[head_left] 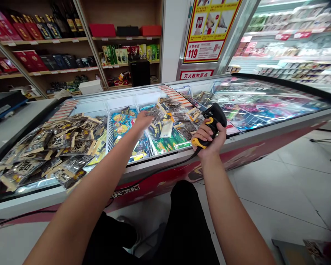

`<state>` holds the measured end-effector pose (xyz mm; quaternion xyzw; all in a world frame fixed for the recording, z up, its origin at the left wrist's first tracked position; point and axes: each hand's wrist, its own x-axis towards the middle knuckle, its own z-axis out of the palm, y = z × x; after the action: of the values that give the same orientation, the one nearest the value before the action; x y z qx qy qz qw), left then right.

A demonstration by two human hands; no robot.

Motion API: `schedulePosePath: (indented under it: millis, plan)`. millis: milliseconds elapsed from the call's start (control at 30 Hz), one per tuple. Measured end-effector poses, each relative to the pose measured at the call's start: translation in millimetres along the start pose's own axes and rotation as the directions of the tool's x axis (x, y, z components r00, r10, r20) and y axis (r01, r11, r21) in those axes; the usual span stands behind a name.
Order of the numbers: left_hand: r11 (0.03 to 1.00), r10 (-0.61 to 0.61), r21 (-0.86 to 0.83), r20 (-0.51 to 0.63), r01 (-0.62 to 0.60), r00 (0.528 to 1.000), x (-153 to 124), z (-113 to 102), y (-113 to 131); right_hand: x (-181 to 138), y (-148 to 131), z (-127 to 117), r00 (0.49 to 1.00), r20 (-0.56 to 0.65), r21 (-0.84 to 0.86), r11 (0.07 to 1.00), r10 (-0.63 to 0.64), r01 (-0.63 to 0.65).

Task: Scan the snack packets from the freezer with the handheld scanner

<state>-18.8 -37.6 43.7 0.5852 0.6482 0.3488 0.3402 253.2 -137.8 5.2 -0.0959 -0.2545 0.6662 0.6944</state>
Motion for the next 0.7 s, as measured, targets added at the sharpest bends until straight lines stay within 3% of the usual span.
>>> schedulePosePath:
  millis: [100, 233, 333, 500, 700]
  plan:
    - [0.981, -0.091, -0.179, -0.099, 0.073, 0.991, -14.8, -35.8, -20.1, 1.2, -1.0, 2.4, 1.0, -0.021, -0.051, 0.999, -0.003, 0.002]
    - [0.94, -0.055, -0.341, -0.164, -0.004, 0.985, -39.4, -59.4, -50.4, 3.3, -1.0, 8.9, 0.999, -0.032, -0.19, 0.982, 0.017, -0.023]
    - [0.875, -0.046, -0.482, -0.161, -0.038, 0.986, -50.6, -64.1, -63.4, 5.2, 1.3, 18.0, 0.995, -0.028, -0.303, 0.948, 0.092, -0.097]
    - [0.763, -0.131, -0.647, -0.157, -0.001, 0.979, -50.0, -66.5, -63.3, -2.4, 14.0, 44.1, 0.976, -0.039, -0.519, 0.83, 0.216, -0.205]
    - [0.708, -0.127, -0.706, -0.149, -0.016, 0.981, -48.3, -68.1, -69.2, -37.0, 50.2, 74.4, 0.977, -0.067, -0.773, 0.608, 0.204, -0.18]
